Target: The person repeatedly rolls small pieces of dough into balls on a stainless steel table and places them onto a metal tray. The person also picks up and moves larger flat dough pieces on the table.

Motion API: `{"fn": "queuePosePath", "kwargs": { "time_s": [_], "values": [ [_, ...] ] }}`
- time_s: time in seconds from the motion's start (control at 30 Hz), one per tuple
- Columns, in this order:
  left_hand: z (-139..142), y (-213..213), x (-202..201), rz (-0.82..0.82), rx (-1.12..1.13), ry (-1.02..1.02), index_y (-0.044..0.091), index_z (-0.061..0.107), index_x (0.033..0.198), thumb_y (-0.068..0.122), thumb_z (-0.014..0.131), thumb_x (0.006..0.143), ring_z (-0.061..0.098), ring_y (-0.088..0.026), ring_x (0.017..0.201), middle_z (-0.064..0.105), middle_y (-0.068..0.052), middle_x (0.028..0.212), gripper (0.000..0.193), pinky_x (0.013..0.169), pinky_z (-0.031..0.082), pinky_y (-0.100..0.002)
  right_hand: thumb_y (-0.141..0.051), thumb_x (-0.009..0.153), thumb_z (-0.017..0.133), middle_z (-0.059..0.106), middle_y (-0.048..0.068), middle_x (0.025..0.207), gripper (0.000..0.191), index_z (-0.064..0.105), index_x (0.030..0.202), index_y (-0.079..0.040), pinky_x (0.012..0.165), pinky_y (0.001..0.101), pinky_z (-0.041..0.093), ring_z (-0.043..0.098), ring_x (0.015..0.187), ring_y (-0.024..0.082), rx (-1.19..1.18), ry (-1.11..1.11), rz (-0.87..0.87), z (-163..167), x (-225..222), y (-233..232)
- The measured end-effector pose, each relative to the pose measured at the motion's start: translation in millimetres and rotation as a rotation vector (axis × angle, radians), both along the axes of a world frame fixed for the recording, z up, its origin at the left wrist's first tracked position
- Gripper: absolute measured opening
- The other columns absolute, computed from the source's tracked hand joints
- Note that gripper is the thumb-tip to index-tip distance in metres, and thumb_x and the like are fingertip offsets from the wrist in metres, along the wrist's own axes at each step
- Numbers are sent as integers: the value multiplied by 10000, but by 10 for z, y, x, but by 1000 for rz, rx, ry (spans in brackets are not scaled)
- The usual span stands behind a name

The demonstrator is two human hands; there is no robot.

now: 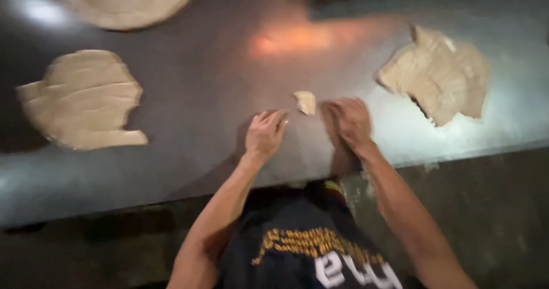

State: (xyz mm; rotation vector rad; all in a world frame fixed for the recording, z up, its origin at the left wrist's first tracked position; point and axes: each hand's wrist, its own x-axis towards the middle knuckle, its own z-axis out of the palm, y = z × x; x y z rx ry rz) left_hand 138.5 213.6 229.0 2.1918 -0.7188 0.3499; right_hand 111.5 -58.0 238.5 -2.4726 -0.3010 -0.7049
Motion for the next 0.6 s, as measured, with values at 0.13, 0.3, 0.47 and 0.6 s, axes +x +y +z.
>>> {"fn": "queuePosePath", "kwargs": {
  "time_s": [0.13,0.3,0.47,0.6],
  "values": [
    [241,383,-396,-116,49,151,142,747,1110,136,815,830,600,-301,775,624,-82,789,288,748,501,-439,-69,963,695,700,127,952,86,727,1040,-50,810,467,486,625,864,351,79,162,78,141,-669,-270],
    [171,653,187,-36,322,-34,82,721,1185,92,778,977,590,-280,807,679,-94,928,216,745,460,-426,-172,960,772,713,101,915,95,743,981,-85,800,464,469,625,878,335,-15,134,-144,354,-299,-665],
    [6,29,41,112,173,126,76,721,1210,75,744,999,626,-261,869,719,-66,953,213,850,472,-413,-138,994,764,717,83,1022,132,724,1114,-100,908,400,499,652,964,279,63,170,-70,238,-68,-236],
    [86,225,-566,31,164,88,36,684,1247,34,707,1005,613,-299,960,699,-102,1063,243,969,466,-449,-106,901,772,666,105,1088,209,688,1089,-68,920,438,484,599,994,325,154,215,12,116,-709,-273]
  ]
}}
